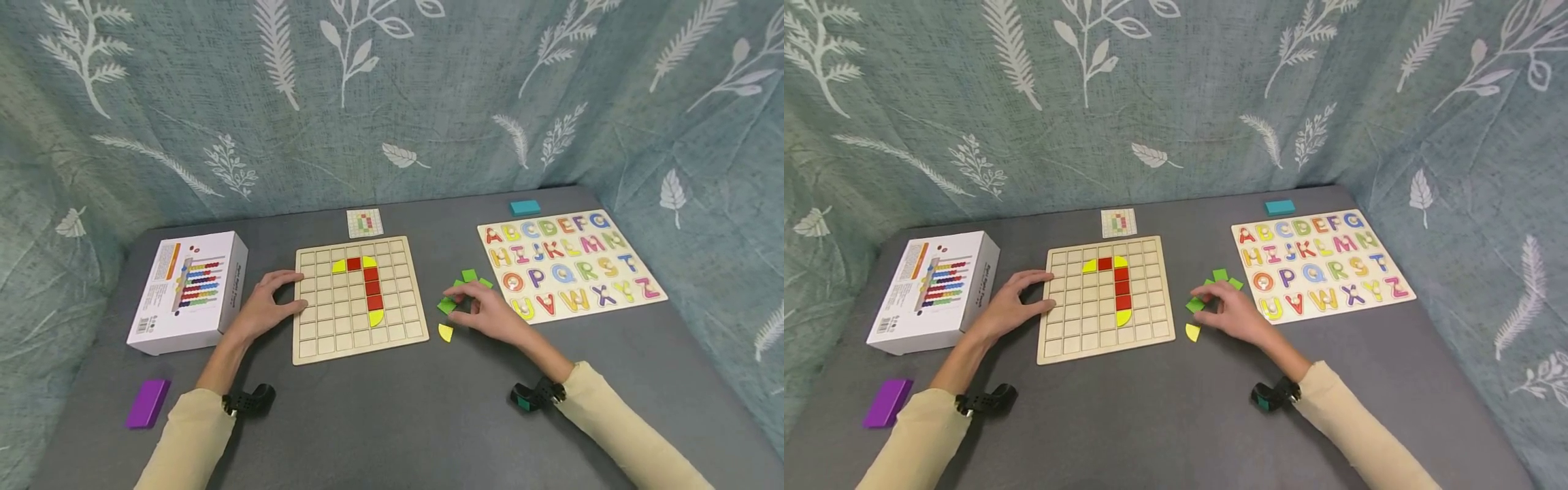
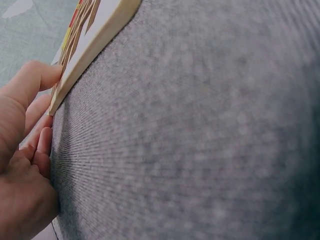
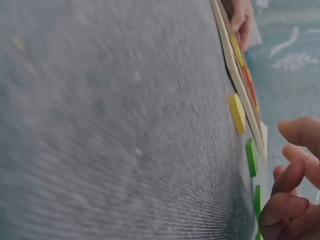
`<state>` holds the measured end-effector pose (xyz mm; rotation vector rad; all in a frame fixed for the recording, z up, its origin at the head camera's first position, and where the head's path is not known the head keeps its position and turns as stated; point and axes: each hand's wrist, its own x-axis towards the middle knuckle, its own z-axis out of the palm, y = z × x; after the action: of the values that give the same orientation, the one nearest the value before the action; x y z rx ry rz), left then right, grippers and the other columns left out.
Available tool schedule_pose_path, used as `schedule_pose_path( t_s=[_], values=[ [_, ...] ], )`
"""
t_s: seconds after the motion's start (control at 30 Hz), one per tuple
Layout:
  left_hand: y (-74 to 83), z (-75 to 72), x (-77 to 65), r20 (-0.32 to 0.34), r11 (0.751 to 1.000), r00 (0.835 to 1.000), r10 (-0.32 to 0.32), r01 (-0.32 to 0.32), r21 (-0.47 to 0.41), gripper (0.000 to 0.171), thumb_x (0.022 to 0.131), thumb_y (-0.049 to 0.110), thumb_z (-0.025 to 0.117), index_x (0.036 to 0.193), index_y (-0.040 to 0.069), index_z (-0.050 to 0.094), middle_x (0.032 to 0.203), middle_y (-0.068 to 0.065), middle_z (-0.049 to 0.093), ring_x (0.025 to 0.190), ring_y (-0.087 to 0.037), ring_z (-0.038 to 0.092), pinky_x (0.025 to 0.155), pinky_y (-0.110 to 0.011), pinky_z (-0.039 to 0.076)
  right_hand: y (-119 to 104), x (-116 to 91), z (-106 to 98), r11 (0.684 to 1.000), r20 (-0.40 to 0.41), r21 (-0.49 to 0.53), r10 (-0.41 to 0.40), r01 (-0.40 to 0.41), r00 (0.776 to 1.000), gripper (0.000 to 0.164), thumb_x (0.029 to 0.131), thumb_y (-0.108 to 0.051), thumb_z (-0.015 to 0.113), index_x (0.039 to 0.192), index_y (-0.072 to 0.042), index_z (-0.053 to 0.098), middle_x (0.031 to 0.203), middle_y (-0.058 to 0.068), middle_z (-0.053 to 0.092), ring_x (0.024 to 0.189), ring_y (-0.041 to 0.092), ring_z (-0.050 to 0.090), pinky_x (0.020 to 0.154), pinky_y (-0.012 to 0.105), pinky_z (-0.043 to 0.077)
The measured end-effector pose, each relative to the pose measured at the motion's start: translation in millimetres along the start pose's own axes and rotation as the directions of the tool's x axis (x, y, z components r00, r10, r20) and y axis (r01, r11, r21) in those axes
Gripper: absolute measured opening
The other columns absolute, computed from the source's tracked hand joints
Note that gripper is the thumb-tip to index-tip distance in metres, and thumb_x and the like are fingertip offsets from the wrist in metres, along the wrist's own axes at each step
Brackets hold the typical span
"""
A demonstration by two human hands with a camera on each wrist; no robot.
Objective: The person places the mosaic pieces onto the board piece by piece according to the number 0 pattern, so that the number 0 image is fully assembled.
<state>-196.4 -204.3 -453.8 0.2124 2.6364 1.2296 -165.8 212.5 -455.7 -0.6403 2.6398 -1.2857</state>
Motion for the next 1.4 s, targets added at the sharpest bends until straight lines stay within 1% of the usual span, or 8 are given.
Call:
schedule_pose_path(
  t_s=[0.27, 0.5, 0.67, 0.93, 1.07, 1.17, 1.3, 1.4],
  values=[
    [-2.8, 3.4, -5.9, -0.007, 1.0, 1.0, -0.018, 0.018, -0.014, 0.059, 0.09, 0.021, 0.069, 0.141, 0.002, 0.046, 0.153, -0.022, 0.027, 0.144, -0.046, 0.017, 0.112, -0.066, 0.019, 8, 10, 3, 0.997, 0.059, -0.08, 0.027, -0.022, 0.998, 0.04, 0.085, -0.015, 0.074, 0.122, -0.004, 0.065, 0.1, 0.013, 0.058, 0.066, 0.006, 0.046, 0.063, 0.022, 0.044],
    [-5.2, 2.8, -8.8, -0.002, 1.0, 1.0, -0.016, 0.016, -0.017, 0.059, 0.09, 0.022, 0.069, 0.141, 0.002, 0.046, 0.152, -0.023, 0.028, 0.143, -0.047, 0.017, 0.111, -0.066, 0.019, 7, 12, 3, 0.99, 0.112, -0.143, 0.0, 0.016, 0.994, 0.036, 0.086, -0.012, 0.072, 0.12, -0.003, 0.066, 0.099, 0.012, 0.058, 0.067, 0.005, 0.046, 0.063, 0.021, 0.044],
    [-6.0, 3.1, -8.6, -0.006, 1.0, 1.0, -0.017, 0.017, -0.012, 0.059, 0.09, 0.021, 0.068, 0.141, 0.002, 0.046, 0.152, -0.023, 0.027, 0.143, -0.047, 0.018, 0.112, -0.066, 0.019, 9, 11, 4, 0.983, 0.107, -0.173, -0.049, 0.067, 0.993, 0.031, 0.085, -0.015, 0.074, 0.113, -0.004, 0.068, 0.102, 0.012, 0.059, 0.066, 0.002, 0.046, 0.063, 0.021, 0.044],
    [-5.8, 5.9, -5.1, 0.0, 1.0, 1.0, -0.011, 0.011, -0.008, 0.059, 0.089, 0.021, 0.069, 0.141, 0.001, 0.047, 0.152, -0.023, 0.028, 0.143, -0.046, 0.018, 0.113, -0.065, 0.019, 9, 10, 4, 0.95, 0.05, -0.278, -0.135, 0.144, 0.99, 0.026, 0.08, -0.023, 0.08, 0.096, -0.008, 0.068, 0.091, 0.005, 0.061, 0.067, 0.004, 0.05, 0.063, 0.023, 0.046],
    [-7.7, 5.3, -4.3, 0.004, 1.0, 1.0, -0.011, 0.011, -0.005, 0.059, 0.09, 0.02, 0.069, 0.141, 0.001, 0.047, 0.152, -0.023, 0.028, 0.144, -0.046, 0.018, 0.112, -0.065, 0.02, 4, 15, 6, 0.963, 0.063, -0.215, -0.153, 0.163, 0.986, 0.027, 0.083, -0.022, 0.077, 0.104, -0.007, 0.071, 0.088, 0.003, 0.059, 0.068, 0.002, 0.049, 0.063, 0.022, 0.046],
    [-7.0, 4.0, -1.9, 0.013, 1.0, 1.0, -0.003, 0.003, -0.009, 0.06, 0.09, 0.021, 0.069, 0.141, 0.002, 0.046, 0.152, -0.023, 0.027, 0.143, -0.047, 0.017, 0.111, -0.065, 0.02, -6, 23, 6, 0.967, 0.061, -0.15, -0.197, 0.204, 0.979, 0.028, 0.085, -0.018, 0.075, 0.109, -0.005, 0.072, 0.085, 0.002, 0.057, 0.068, 0.003, 0.047, 0.062, 0.022, 0.043],
    [-4.1, 0.4, 1.5, 0.01, 1.0, 1.0, 0.01, -0.01, -0.012, 0.06, 0.09, 0.02, 0.069, 0.142, 0.002, 0.046, 0.153, -0.022, 0.027, 0.144, -0.047, 0.016, 0.112, -0.065, 0.02, -28, 41, 13, 0.952, 0.063, -0.122, -0.276, 0.282, 0.959, 0.028, 0.084, -0.017, 0.076, 0.109, -0.005, 0.073, 0.085, 0.002, 0.058, 0.069, 0.008, 0.049, 0.061, 0.022, 0.042],
    [-2.4, -1.8, 2.0, 0.009, 1.0, 1.0, 0.007, -0.007, -0.006, 0.059, 0.089, 0.019, 0.069, 0.142, 0.002, 0.046, 0.153, -0.022, 0.027, 0.144, -0.047, 0.016, 0.112, -0.065, 0.02, -42, 54, 25, 0.94, 0.096, -0.124, -0.307, 0.317, 0.947, 0.03, 0.084, -0.022, 0.076, 0.109, -0.007, 0.073, 0.089, 0.003, 0.062, 0.073, 0.012, 0.054, 0.063, 0.022, 0.044]
  ],
)
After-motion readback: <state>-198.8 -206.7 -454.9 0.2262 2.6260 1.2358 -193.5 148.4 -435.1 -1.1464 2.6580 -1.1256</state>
